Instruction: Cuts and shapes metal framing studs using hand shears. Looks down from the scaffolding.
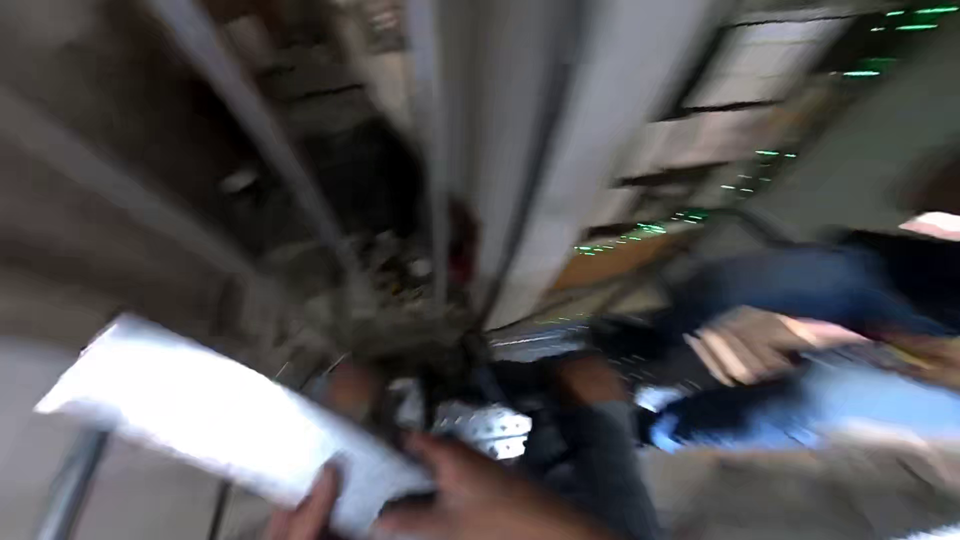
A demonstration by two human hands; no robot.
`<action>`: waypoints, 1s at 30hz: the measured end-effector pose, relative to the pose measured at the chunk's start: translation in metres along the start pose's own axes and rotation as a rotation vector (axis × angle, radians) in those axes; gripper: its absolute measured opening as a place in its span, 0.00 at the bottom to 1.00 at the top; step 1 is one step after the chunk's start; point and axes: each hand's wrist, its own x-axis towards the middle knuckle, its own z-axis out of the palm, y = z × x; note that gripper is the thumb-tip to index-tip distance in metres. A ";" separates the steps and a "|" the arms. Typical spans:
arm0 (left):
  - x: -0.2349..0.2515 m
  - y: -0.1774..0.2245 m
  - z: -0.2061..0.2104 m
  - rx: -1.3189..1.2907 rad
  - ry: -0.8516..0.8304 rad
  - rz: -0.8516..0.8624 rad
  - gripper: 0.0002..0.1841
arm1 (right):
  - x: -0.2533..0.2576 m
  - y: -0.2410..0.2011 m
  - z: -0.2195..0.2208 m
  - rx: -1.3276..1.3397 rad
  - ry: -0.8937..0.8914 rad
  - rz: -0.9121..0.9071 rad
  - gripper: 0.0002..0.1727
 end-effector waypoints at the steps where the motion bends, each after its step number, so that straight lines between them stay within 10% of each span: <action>1: -0.007 0.004 0.001 0.075 0.049 0.068 0.15 | 0.007 0.004 0.006 0.086 -0.047 -0.062 0.29; 5: -0.070 0.043 -0.065 0.561 0.128 0.186 0.24 | 0.026 0.016 0.010 0.063 -0.189 -0.058 0.29; 7: -0.130 0.049 -0.104 0.782 0.412 0.169 0.20 | 0.036 0.003 -0.003 -0.222 -0.234 0.078 0.43; 11: -0.244 0.027 -0.156 1.151 0.920 -0.207 0.14 | 0.068 -0.016 -0.006 -0.339 -0.300 0.148 0.36; 17: -0.282 -0.065 -0.130 1.121 0.515 -0.894 0.18 | 0.086 -0.025 0.009 -0.219 -0.278 0.100 0.21; 23: -0.285 -0.158 -0.125 1.550 0.491 -0.665 0.20 | 0.084 -0.018 0.013 -0.201 -0.297 0.127 0.23; 30: -0.292 -0.138 -0.144 1.605 0.211 -0.633 0.17 | 0.071 -0.013 0.001 -0.285 -0.303 0.283 0.33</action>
